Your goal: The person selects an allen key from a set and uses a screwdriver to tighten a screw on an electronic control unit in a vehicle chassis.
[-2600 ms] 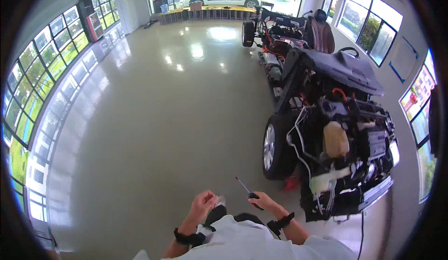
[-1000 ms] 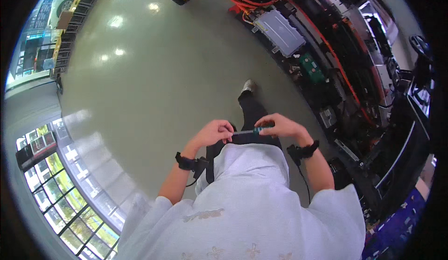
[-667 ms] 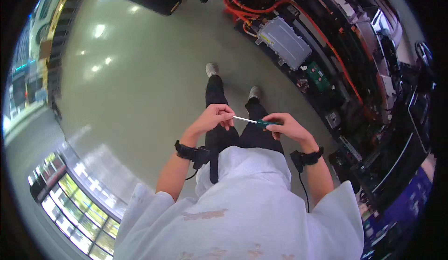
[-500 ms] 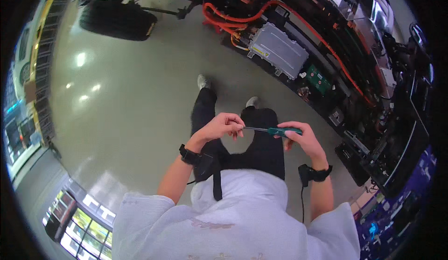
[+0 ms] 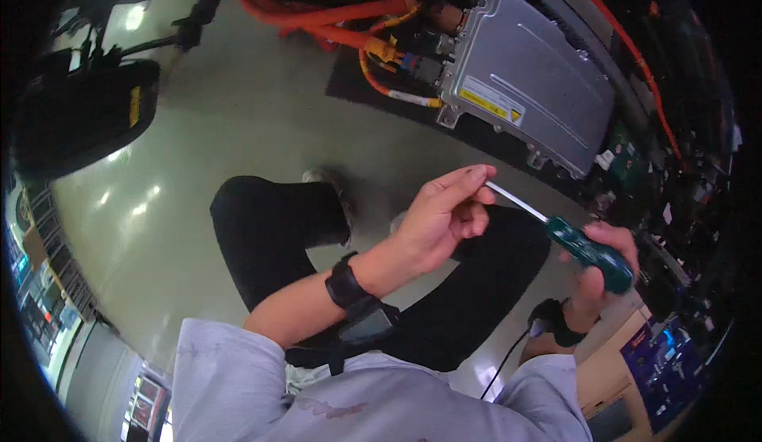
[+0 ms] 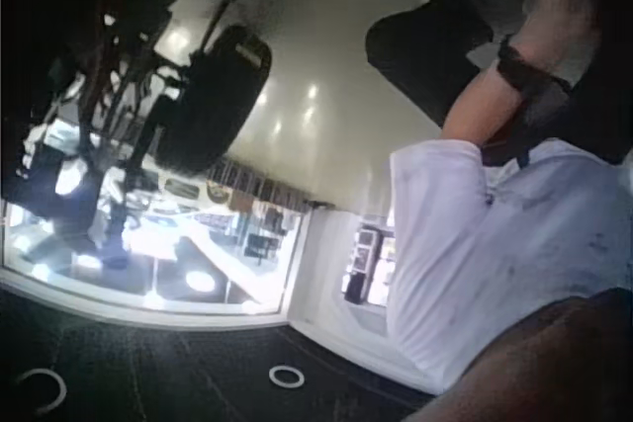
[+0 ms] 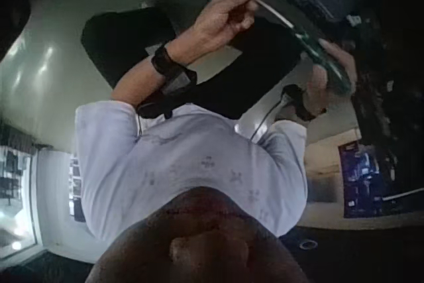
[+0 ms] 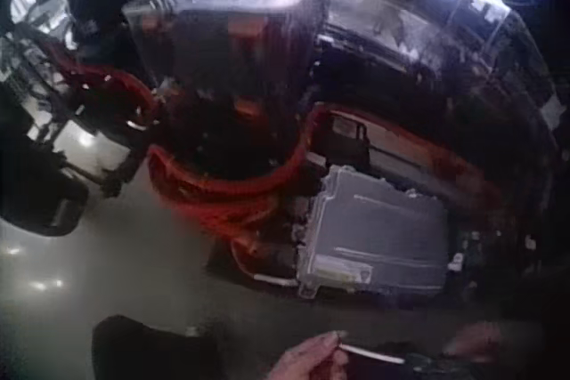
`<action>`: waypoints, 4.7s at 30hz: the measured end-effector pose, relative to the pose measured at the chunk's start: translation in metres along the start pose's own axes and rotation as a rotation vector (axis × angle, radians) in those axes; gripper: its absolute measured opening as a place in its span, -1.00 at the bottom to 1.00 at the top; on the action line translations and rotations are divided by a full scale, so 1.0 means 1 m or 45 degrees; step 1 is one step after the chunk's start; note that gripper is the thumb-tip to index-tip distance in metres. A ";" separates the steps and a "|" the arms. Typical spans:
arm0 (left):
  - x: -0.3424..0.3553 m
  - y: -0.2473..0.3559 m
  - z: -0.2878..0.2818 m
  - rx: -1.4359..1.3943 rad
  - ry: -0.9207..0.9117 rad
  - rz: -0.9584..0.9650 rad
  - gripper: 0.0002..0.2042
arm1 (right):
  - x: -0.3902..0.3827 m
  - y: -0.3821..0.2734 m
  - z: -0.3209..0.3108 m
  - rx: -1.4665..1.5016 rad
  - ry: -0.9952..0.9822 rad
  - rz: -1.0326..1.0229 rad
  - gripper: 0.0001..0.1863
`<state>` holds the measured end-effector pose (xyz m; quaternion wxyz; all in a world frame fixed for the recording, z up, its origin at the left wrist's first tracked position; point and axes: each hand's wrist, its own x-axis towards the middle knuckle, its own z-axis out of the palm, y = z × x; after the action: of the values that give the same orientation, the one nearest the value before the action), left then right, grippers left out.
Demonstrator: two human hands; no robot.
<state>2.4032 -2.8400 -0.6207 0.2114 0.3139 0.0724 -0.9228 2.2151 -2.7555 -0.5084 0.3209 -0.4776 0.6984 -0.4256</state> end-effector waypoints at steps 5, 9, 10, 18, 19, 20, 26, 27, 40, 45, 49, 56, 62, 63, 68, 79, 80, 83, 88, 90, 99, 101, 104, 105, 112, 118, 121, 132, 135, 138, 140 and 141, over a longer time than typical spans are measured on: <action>0.052 0.006 -0.030 0.091 -0.282 -0.110 -0.64 | 0.007 0.034 0.032 -0.192 0.243 0.079 -0.24; 0.069 0.006 -0.033 0.102 -0.441 -0.128 -0.62 | 0.017 0.061 0.046 -0.152 0.433 -0.080 -0.27; 0.068 0.004 -0.032 0.163 -0.459 -0.121 -0.62 | 0.018 0.063 0.048 -0.162 0.456 -0.125 -0.28; 0.082 0.007 -0.031 0.027 -0.607 -0.103 -0.60 | 0.019 0.054 0.055 -0.224 0.520 -0.135 -0.42; 0.082 0.008 -0.029 0.023 -0.623 -0.091 -0.59 | 0.021 0.053 0.055 -0.258 0.525 -0.142 -0.44; 0.083 0.009 -0.028 0.024 -0.639 -0.075 -0.59 | 0.023 0.052 0.056 -0.263 0.516 -0.148 -0.44; 0.082 0.012 -0.026 0.011 -0.656 -0.024 -0.57 | 0.030 0.043 0.069 -0.255 0.639 -0.154 -0.50; 0.083 0.011 -0.026 0.003 -0.667 -0.030 -0.57 | 0.032 0.043 0.072 -0.288 0.633 -0.145 -0.51; 0.083 0.015 -0.026 0.016 -0.648 -0.040 -0.57 | 0.034 0.042 0.070 -0.266 0.554 -0.129 -0.49; 0.084 0.015 -0.025 0.000 -0.658 -0.038 -0.57 | 0.034 0.039 0.072 -0.342 0.537 -0.133 -0.49; 0.083 0.015 -0.024 0.002 -0.637 -0.019 -0.58 | 0.038 0.035 0.073 -0.368 0.553 -0.108 -0.49; 0.078 0.020 -0.027 0.196 -0.715 -0.117 -0.65 | 0.058 0.008 0.074 -0.498 0.409 0.014 -0.53; 0.051 0.036 -0.016 1.666 -0.238 1.246 -0.86 | 0.067 -0.019 0.060 -0.483 -0.012 0.072 -0.61; 0.045 0.039 -0.019 1.695 -0.238 1.245 -0.86 | 0.068 -0.022 0.060 -0.529 -0.072 0.084 -0.63; 0.021 0.078 -0.051 2.005 -0.202 0.931 -0.87 | 0.079 -0.009 0.061 -0.469 -0.216 0.048 -0.68; -0.089 0.069 -0.089 2.153 0.172 0.509 -0.84 | 0.126 0.022 0.024 -0.271 -0.495 -0.073 -0.71; -0.092 0.063 -0.091 2.153 0.233 0.459 -0.84 | 0.128 0.026 0.023 -0.261 -0.492 -0.083 -0.71; -0.084 0.056 -0.073 2.177 0.216 0.480 -0.85 | 0.132 0.036 0.022 -0.156 -0.512 -0.189 -0.71; -0.028 0.079 -0.004 2.421 -0.154 0.890 -0.76 | 0.124 0.033 0.026 -0.119 -0.406 -0.212 -0.72; -0.006 0.089 0.017 2.430 -0.252 0.987 -0.72 | 0.119 0.027 0.029 -0.129 -0.434 -0.217 -0.72; 0.060 0.086 0.041 1.725 -0.950 1.069 -0.61 | 0.106 0.006 0.050 -0.299 -0.484 -0.410 -0.68; 0.066 0.087 0.042 1.793 -1.064 1.229 -0.62 | 0.103 0.019 0.048 -0.179 -0.399 -0.642 -0.65; 0.064 0.090 0.046 2.047 -1.001 1.467 -0.62 | 0.097 0.013 0.048 -0.165 -0.348 -0.526 -0.63; 0.061 0.088 0.048 2.046 -1.006 1.467 -0.62 | 0.099 0.009 0.043 -0.240 -0.356 -0.345 -0.63; 0.059 0.081 0.042 2.069 -0.637 1.430 -0.70 | 0.082 -0.014 0.070 -0.074 -0.031 -0.317 -0.72; 0.066 0.093 0.039 1.448 -1.091 1.073 -0.73 | 0.094 0.004 0.066 -0.241 -0.064 -0.454 -0.72; 0.077 0.099 0.030 1.388 -1.285 0.960 -0.71 | 0.087 0.009 0.080 -0.303 0.077 -0.582 -0.74; 0.032 0.097 0.045 1.930 -1.040 1.120 -0.76 | 0.084 0.006 0.033 -0.830 -0.149 -0.610 -0.65; 0.037 0.102 0.043 1.756 -1.007 0.884 -0.75 | 0.084 0.005 0.041 -0.652 -0.231 -0.619 -0.64; 0.029 0.104 0.046 1.811 -1.002 1.000 -0.77 | 0.082 0.000 0.049 -0.639 -0.218 -0.543 -0.65; 0.028 0.102 0.042 1.785 -0.875 1.035 -0.78 | 0.080 -0.005 0.047 -0.685 -0.181 -0.586 -0.66; 0.030 0.101 0.042 1.774 -0.876 1.042 -0.78 | 0.077 -0.011 0.039 -0.708 -0.190 -0.418 -0.66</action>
<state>2.4030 -2.9526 -0.6056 0.2959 0.0773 -0.6934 -0.6524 2.2267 -2.8417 -0.5185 0.1556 -0.6829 0.6761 -0.2287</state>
